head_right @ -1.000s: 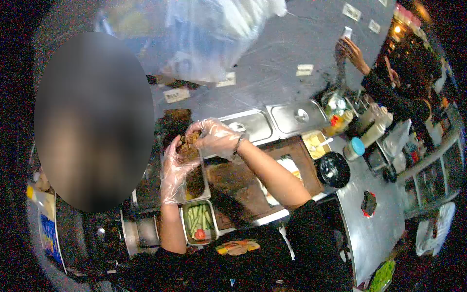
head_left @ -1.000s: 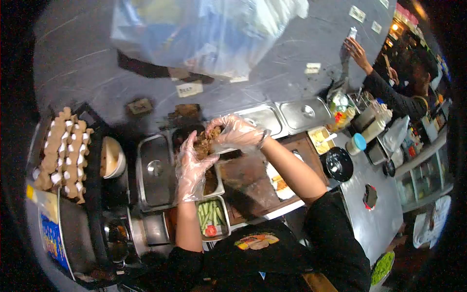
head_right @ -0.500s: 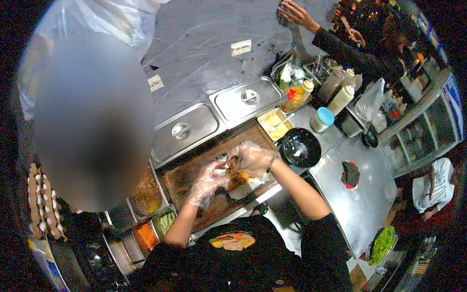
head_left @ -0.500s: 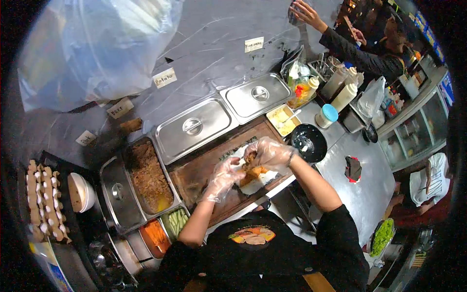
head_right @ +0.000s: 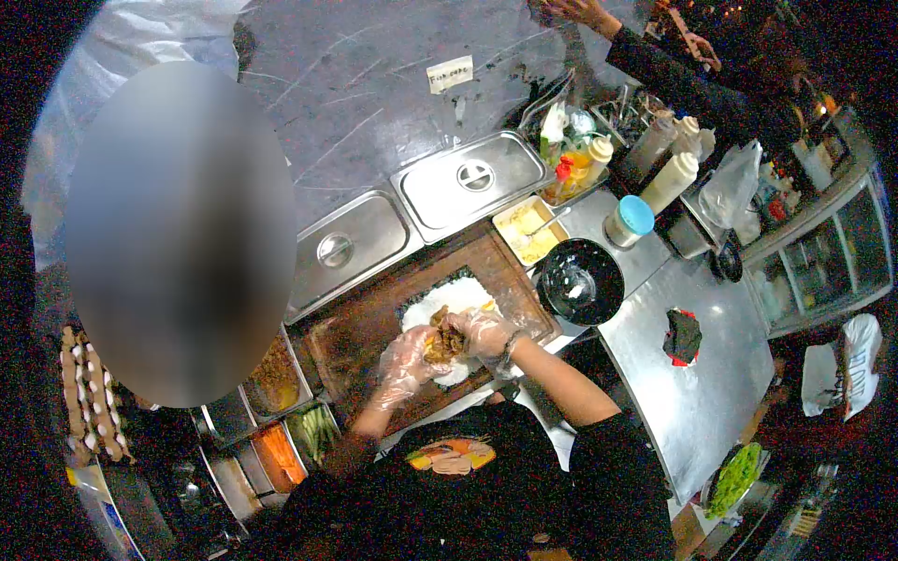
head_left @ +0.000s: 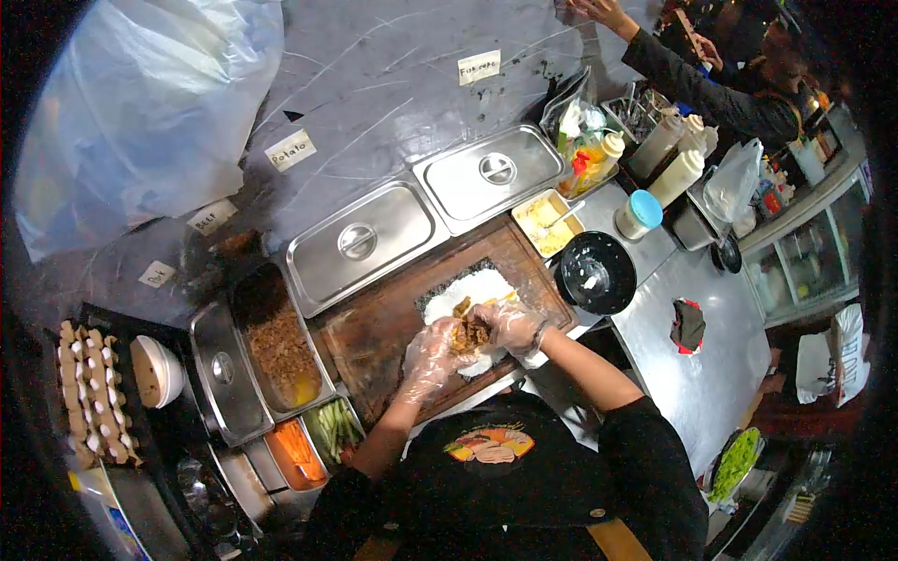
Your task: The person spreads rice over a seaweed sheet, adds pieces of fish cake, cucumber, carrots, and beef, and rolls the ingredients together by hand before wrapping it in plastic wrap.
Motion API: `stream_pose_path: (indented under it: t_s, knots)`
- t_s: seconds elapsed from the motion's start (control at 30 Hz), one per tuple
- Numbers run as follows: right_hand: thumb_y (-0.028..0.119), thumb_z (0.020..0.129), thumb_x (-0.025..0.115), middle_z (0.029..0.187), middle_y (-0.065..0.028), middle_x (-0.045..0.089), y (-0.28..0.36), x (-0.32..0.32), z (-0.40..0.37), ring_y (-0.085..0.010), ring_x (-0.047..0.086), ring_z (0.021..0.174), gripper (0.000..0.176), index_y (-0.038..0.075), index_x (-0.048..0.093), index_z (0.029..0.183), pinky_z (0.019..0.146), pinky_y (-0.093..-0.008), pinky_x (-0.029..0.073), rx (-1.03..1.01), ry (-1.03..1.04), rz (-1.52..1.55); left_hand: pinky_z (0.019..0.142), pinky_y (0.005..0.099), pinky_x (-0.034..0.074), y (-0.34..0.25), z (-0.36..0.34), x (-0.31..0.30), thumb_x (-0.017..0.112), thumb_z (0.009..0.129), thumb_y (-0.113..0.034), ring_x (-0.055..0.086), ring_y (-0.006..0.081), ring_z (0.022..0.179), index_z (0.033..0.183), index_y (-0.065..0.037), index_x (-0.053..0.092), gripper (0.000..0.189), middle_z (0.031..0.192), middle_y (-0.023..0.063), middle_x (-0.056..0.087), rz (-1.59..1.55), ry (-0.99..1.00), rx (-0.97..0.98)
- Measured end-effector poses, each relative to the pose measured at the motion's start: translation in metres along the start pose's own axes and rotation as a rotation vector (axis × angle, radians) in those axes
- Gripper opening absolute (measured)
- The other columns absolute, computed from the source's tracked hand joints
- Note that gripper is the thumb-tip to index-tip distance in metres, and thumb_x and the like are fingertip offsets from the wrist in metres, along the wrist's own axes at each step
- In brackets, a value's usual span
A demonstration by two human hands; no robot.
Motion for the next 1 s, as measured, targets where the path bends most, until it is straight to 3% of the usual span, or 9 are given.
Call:
stream_pose_path:
  t_s: [0.23, 0.33, 0.43, 0.47, 0.5, 0.6, 0.73, 0.87, 1.0]
  knots:
    - [0.018, 0.072, 0.072, 0.109, -0.0146, 0.066, -0.035, 0.019, -0.008, -0.0346, 0.063, 0.101, 0.050, 0.016, 0.062, 0.121, 0.088, -0.0444, 0.050, -0.011, -0.033, -0.008, 0.104, 0.0469, 0.039, -0.003, 0.024, 0.004, 0.081, 0.062, -0.056, 0.045, 0.0347, 0.125, 0.131, -0.013, 0.052, 0.086, 0.140, 0.0113, 0.047, 0.086, -0.068, 0.106]
    - [0.019, 0.074, 0.072, 0.108, -0.0142, 0.067, -0.034, 0.011, -0.013, -0.0334, 0.063, 0.101, 0.044, 0.014, 0.063, 0.117, 0.088, -0.0432, 0.050, -0.051, -0.123, -0.001, 0.109, 0.0480, 0.033, -0.005, 0.040, 0.001, 0.083, 0.055, -0.058, 0.037, 0.0323, 0.134, 0.140, -0.016, 0.045, 0.102, 0.149, 0.0078, 0.038, 0.268, 0.150, 0.130]
    - [0.017, 0.077, 0.071, 0.106, -0.0131, 0.067, -0.028, -0.005, -0.013, -0.0321, 0.064, 0.099, 0.034, 0.012, 0.065, 0.110, 0.087, -0.0407, 0.051, -0.150, -0.225, 0.135, 0.110, 0.0429, 0.033, -0.007, 0.052, 0.003, 0.081, 0.054, -0.062, 0.040, 0.0296, 0.132, 0.133, -0.015, 0.055, 0.096, 0.145, 0.0064, 0.042, 0.308, 0.303, 0.197]
    - [0.016, 0.079, 0.070, 0.105, -0.0126, 0.067, -0.029, -0.007, -0.013, -0.0316, 0.064, 0.099, 0.029, 0.011, 0.065, 0.107, 0.087, -0.0398, 0.051, -0.115, -0.242, 0.136, 0.102, 0.0419, 0.040, -0.014, 0.051, -0.005, 0.081, 0.057, -0.059, 0.047, 0.0283, 0.123, 0.114, -0.012, 0.064, 0.075, 0.130, 0.0072, 0.053, 0.297, 0.189, 0.261]
    - [0.015, 0.081, 0.069, 0.103, -0.0122, 0.067, -0.033, -0.008, -0.013, -0.0312, 0.064, 0.098, 0.024, 0.010, 0.065, 0.104, 0.087, -0.0388, 0.051, -0.078, -0.263, 0.137, 0.102, 0.0419, 0.040, -0.013, 0.050, -0.003, 0.081, 0.057, -0.059, 0.047, 0.0283, 0.123, 0.114, -0.012, 0.064, 0.075, 0.130, 0.0072, 0.053, 0.296, 0.195, 0.264]
    - [0.015, 0.084, 0.066, 0.102, -0.0122, 0.067, -0.034, -0.010, -0.015, -0.0307, 0.064, 0.098, 0.018, 0.009, 0.065, 0.102, 0.087, -0.0391, 0.051, -0.084, -0.264, 0.171, 0.087, 0.0425, 0.046, -0.015, 0.043, -0.008, 0.079, 0.066, -0.048, 0.057, 0.0304, 0.099, 0.088, -0.012, 0.061, 0.046, 0.096, 0.0073, 0.059, 0.223, 0.083, 0.334]
    - [0.015, 0.085, 0.065, 0.105, -0.0124, 0.066, -0.033, -0.001, -0.017, -0.0313, 0.063, 0.100, 0.021, 0.009, 0.063, 0.104, 0.088, -0.0402, 0.050, -0.133, -0.291, 0.196, 0.091, 0.0448, 0.045, 0.002, 0.015, -0.003, 0.079, 0.067, -0.050, 0.056, 0.0324, 0.105, 0.096, -0.012, 0.061, 0.051, 0.107, 0.0085, 0.059, 0.022, 0.107, 0.121]
    - [0.014, 0.081, 0.065, 0.107, -0.0117, 0.065, -0.041, 0.016, -0.011, -0.0318, 0.062, 0.100, 0.026, 0.010, 0.063, 0.106, 0.089, -0.0405, 0.050, -0.120, -0.240, 0.155, 0.098, 0.0463, 0.043, 0.004, -0.002, 0.007, 0.080, 0.065, -0.050, 0.049, 0.0323, 0.119, 0.119, -0.010, 0.055, 0.072, 0.128, 0.0101, 0.050, 0.117, -0.024, 0.200]
    - [0.014, 0.073, 0.067, 0.109, -0.0102, 0.065, -0.027, 0.005, -0.012, -0.0319, 0.062, 0.101, 0.035, 0.012, 0.064, 0.108, 0.087, -0.0416, 0.051, -0.108, -0.247, -0.123, 0.099, 0.0457, 0.040, -0.020, 0.003, -0.010, 0.079, 0.070, -0.042, 0.049, 0.0308, 0.119, 0.123, -0.009, 0.057, 0.066, 0.130, 0.0112, 0.049, 0.167, -0.060, 0.225]
Point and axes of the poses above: each hand's wrist, its own z-axis towards the middle knuckle, its own x-axis out of the palm, y = z × x, the point moved 8 cm from there along z, towards the middle knuckle
